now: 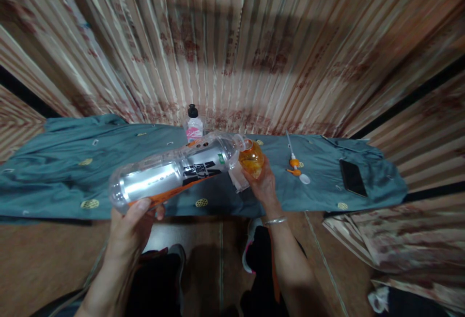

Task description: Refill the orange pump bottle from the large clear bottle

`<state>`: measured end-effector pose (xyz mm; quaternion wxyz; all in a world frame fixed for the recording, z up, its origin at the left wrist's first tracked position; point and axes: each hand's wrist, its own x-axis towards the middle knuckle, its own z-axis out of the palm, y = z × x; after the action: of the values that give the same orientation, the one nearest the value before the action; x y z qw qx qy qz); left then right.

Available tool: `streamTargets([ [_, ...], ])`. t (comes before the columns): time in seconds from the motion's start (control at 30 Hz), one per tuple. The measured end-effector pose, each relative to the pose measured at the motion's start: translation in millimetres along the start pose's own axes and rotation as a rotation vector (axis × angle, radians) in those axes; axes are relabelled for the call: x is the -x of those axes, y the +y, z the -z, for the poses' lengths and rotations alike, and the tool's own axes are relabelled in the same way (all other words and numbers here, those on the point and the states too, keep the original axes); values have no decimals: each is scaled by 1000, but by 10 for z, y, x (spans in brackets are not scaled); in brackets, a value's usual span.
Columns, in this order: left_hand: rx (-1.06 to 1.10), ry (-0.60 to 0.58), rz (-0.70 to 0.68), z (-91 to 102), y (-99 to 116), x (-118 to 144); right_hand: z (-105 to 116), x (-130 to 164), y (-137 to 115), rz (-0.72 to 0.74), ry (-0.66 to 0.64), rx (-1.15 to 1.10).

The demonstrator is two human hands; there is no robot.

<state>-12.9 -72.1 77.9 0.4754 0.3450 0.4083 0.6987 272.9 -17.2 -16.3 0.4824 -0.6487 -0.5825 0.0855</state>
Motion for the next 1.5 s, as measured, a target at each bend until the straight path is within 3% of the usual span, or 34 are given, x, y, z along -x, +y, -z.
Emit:
streamTargets([
  [0.23,-11,-37,17,74,-37,-16,15,2,-23,-6,-4,2],
  [0.47,-17,35,2,-27,17,12,17,-4,-31,-34,-20,-40],
  [1.5,-27,4,-11,-53,19,11,44,-18,-58,-22,-27,-43],
])
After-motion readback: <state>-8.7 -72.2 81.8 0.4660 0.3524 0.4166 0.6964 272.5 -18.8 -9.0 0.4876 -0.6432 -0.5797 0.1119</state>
